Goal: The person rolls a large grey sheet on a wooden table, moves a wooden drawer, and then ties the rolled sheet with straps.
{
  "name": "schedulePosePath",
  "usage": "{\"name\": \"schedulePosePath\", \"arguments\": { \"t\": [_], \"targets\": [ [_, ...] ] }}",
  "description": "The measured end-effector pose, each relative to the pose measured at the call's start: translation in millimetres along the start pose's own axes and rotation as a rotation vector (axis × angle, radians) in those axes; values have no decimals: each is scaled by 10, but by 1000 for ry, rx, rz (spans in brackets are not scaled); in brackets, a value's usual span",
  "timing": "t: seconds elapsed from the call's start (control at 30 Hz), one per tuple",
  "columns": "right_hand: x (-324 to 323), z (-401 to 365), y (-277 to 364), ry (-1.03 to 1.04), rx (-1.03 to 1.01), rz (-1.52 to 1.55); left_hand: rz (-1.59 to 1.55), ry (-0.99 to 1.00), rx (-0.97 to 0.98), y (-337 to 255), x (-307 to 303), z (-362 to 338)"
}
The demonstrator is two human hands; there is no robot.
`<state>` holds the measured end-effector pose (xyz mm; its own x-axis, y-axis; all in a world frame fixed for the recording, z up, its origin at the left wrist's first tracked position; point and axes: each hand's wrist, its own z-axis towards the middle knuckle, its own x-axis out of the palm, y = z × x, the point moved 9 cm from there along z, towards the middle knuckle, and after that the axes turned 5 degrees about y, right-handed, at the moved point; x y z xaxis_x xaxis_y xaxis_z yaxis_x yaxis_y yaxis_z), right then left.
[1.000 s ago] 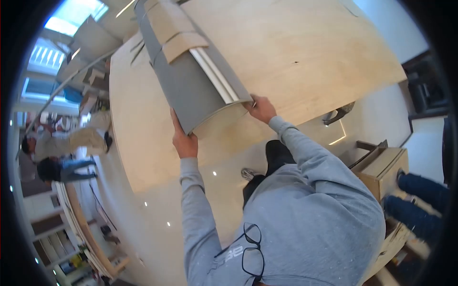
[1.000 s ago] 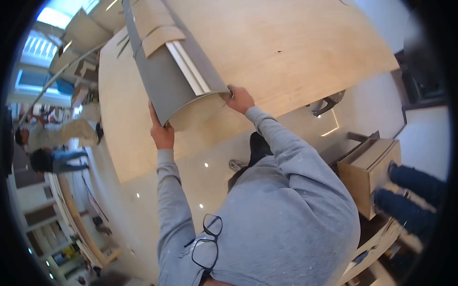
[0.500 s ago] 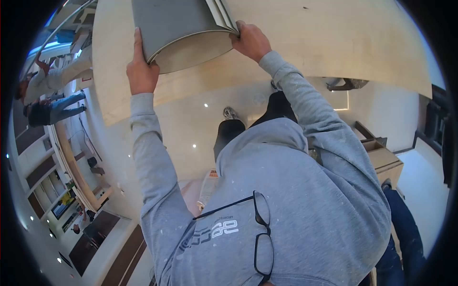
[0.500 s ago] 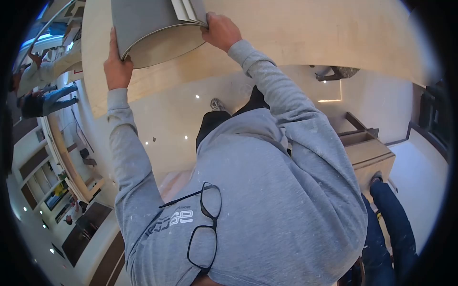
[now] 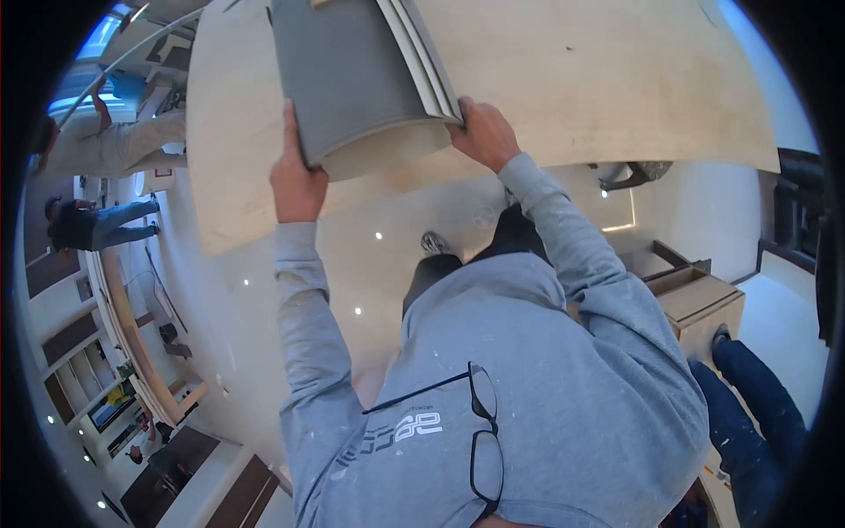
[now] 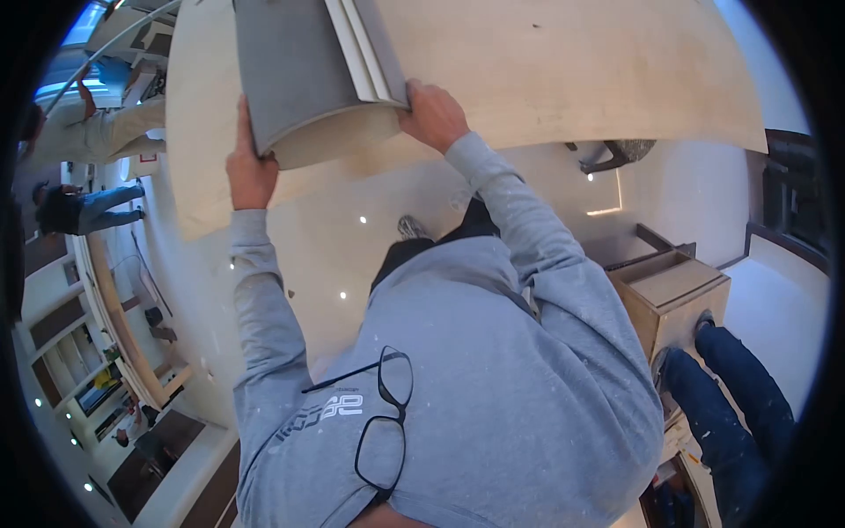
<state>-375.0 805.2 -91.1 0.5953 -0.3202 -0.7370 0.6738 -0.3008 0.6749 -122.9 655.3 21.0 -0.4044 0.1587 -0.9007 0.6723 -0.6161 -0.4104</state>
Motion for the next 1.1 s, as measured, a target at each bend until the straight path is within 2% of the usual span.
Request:
{"name": "schedulePosePath", "arguments": {
  "t": [0.17,0.27,0.33,0.37,0.43,0.47,0.57,0.6,0.67,0.73,0.8,0.87,0.97,1.0,1.03,1.1],
  "targets": [
    [55,-10,-148,21,41,7,-26,-32,-10,-101,80,21],
    [136,-102,-442,4,73,-2,15,-64,20,-381,96,5],
    [322,-92,-880,-40,62,45,111,-19,-120,-540,220,29],
    [178,-90,-759,-84,-55,102,194,-35,-92,-674,264,78],
    [364,-164,-1135,169,255,387,342,-79,-6,-1016,333,60],
    [407,-212,-1251,180,313,516,404,-125,68,-1235,369,55],
    [437,-496,-1571,227,446,830,324,-252,278,-1741,469,48],
    [346,-628,-1662,245,450,888,279,-229,328,-1848,537,76],
    [-97,-802,-1847,227,298,745,186,-185,434,-2102,669,156],
    [-583,-924,-2322,88,421,674,94,-123,558,-2442,812,218],
    [-1202,-862,-2600,-115,413,596,-16,-21,654,-2775,1022,288],
    [-1778,-658,-2389,-279,329,546,-136,122,729,-3033,1248,355],
    [-2395,-415,-1790,-419,171,382,-114,69,878,-3422,975,321],
    [-2539,-368,-1554,-443,113,313,-119,81,804,-3411,922,374],
    [-2578,-328,-1396,-348,123,299,-123,94,728,-3332,843,409],
    [-2611,-390,-1201,-226,-1,158,-221,60,559,-3038,765,436]
  ]
}}
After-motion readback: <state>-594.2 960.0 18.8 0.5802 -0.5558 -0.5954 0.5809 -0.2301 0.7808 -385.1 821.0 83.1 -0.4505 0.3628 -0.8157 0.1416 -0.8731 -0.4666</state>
